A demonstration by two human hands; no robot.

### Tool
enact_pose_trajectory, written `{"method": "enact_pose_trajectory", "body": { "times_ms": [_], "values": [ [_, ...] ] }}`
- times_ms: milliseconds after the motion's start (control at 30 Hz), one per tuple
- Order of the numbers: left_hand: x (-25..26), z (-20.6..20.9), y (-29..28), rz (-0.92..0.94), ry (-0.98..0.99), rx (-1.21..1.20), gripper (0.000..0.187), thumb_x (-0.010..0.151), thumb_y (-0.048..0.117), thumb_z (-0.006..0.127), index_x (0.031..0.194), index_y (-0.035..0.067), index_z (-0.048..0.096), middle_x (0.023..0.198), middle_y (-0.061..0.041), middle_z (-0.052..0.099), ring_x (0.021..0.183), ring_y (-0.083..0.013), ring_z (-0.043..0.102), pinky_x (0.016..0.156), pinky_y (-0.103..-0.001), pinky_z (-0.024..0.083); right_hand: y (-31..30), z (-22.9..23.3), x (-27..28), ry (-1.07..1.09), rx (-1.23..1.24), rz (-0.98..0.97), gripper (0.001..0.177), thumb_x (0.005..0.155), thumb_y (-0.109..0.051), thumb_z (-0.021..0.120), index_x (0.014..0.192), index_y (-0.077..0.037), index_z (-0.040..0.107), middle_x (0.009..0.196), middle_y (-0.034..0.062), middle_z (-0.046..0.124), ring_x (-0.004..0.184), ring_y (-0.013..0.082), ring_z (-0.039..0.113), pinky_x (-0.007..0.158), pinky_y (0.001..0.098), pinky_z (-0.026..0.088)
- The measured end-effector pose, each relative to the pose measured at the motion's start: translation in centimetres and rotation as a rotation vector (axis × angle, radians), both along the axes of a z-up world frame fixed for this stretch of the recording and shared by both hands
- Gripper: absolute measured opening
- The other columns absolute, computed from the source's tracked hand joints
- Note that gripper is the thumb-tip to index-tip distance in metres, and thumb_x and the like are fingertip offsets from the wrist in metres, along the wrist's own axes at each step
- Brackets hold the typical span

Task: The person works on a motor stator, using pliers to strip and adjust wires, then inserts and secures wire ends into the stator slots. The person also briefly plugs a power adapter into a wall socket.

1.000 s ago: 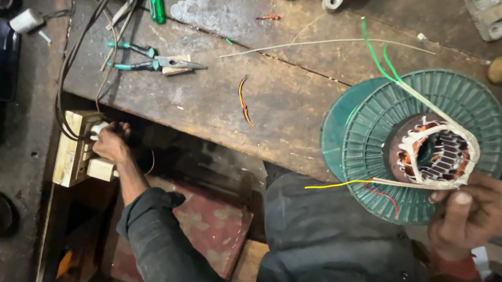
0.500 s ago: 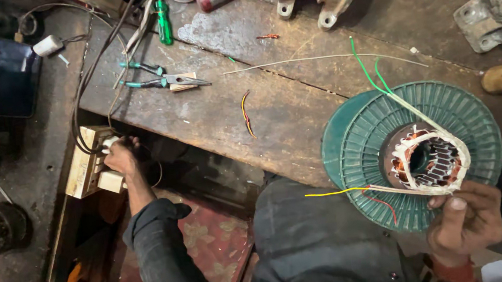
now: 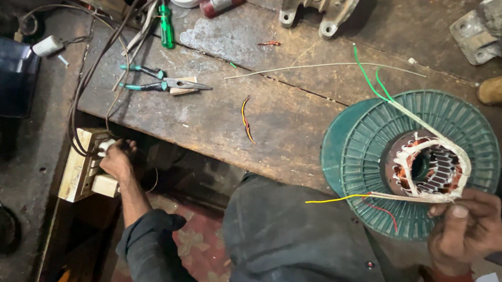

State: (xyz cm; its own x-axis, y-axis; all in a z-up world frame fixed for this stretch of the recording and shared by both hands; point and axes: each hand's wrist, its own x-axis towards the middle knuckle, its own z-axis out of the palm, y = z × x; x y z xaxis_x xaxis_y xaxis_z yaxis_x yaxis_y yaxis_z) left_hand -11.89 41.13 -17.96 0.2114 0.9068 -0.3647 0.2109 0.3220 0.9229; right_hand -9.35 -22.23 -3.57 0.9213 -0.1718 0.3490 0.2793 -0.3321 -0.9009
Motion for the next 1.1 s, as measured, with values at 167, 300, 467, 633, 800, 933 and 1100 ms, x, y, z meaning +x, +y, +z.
{"method": "enact_pose_trajectory", "body": {
  "times_ms": [167,300,467,633,800,933,1100],
  "values": [
    [0.0,0.2,-0.1,-0.01,-0.034,-0.026,0.025,0.095,0.006,0.058,0.097,-0.016,0.069,0.088,-0.023,0.074,0.07,-0.03,0.077,0.06,-0.036,0.065,0.4,0.2,-0.1,0.004,0.034,0.003,0.036,0.115,-0.021,0.065,0.097,0.009,0.058,0.097,0.0185,0.061,0.068,0.0175,0.06,0.066,0.0254,0.052],
    [0.0,0.4,-0.2,-0.02,-0.057,-0.033,0.024,0.096,0.006,0.059,0.098,-0.017,0.068,0.09,-0.023,0.074,0.072,-0.0303,0.077,0.061,-0.036,0.065,0.4,0.3,-0.2,-0.005,0.001,-0.004,0.035,0.113,-0.021,0.064,0.094,0.007,0.056,0.1,0.0189,0.062,0.072,0.0159,0.06,0.068,0.0252,0.053],
    [0.1,0.3,0.0,-0.031,-0.047,-0.029,0.022,0.095,0.004,0.059,0.1,-0.016,0.069,0.09,-0.023,0.074,0.072,-0.0303,0.077,0.06,-0.036,0.065,1.0,1.0,0.3,-0.034,-0.11,-0.008,0.036,0.115,-0.022,0.062,0.092,0.006,0.059,0.089,0.016,0.065,0.085,0.0165,0.057,0.072,0.024,0.049],
    [-0.5,-0.4,0.3,-0.051,-0.022,-0.011,0.024,0.097,0.004,0.058,0.102,-0.017,0.069,0.091,-0.024,0.074,0.072,-0.0304,0.077,0.062,-0.036,0.066,1.6,1.8,0.4,0.008,-0.092,-0.042,0.036,0.11,-0.026,0.062,0.09,0.004,0.058,0.084,0.014,0.062,0.08,0.0141,0.058,0.07,0.0233,0.05],
    [-0.7,-1.1,0.9,-0.081,0.012,-0.004,0.023,0.095,0.002,0.06,0.104,-0.017,0.07,0.093,-0.024,0.075,0.074,-0.0289,0.077,0.062,-0.034,0.065,0.9,1.1,0.1,0.005,-0.078,-0.009,0.038,0.115,-0.024,0.063,0.092,0.007,0.06,0.091,0.0171,0.063,0.081,0.0171,0.057,0.069,0.0236,0.049],
    [-0.8,-1.5,1.1,-0.018,0.002,-0.04,0.025,0.096,0.004,0.056,0.101,-0.017,0.069,0.091,-0.024,0.075,0.072,-0.0291,0.078,0.06,-0.034,0.065,0.4,0.1,-0.4,0.006,-0.024,-0.02,0.039,0.116,-0.023,0.065,0.092,0.007,0.057,0.094,0.017,0.061,0.073,0.0161,0.058,0.067,0.0243,0.05],
    [-0.4,-1.9,1.3,0.007,0.104,0.016,0.025,0.094,0.0,0.052,0.102,-0.013,0.071,0.087,-0.023,0.076,0.068,-0.0276,0.078,0.058,-0.034,0.067,0.3,-0.1,-0.4,0.01,-0.008,-0.024,0.039,0.117,-0.024,0.066,0.096,0.008,0.058,0.101,0.0187,0.061,0.072,0.0159,0.062,0.068,0.0253,0.052]
  ]
}}
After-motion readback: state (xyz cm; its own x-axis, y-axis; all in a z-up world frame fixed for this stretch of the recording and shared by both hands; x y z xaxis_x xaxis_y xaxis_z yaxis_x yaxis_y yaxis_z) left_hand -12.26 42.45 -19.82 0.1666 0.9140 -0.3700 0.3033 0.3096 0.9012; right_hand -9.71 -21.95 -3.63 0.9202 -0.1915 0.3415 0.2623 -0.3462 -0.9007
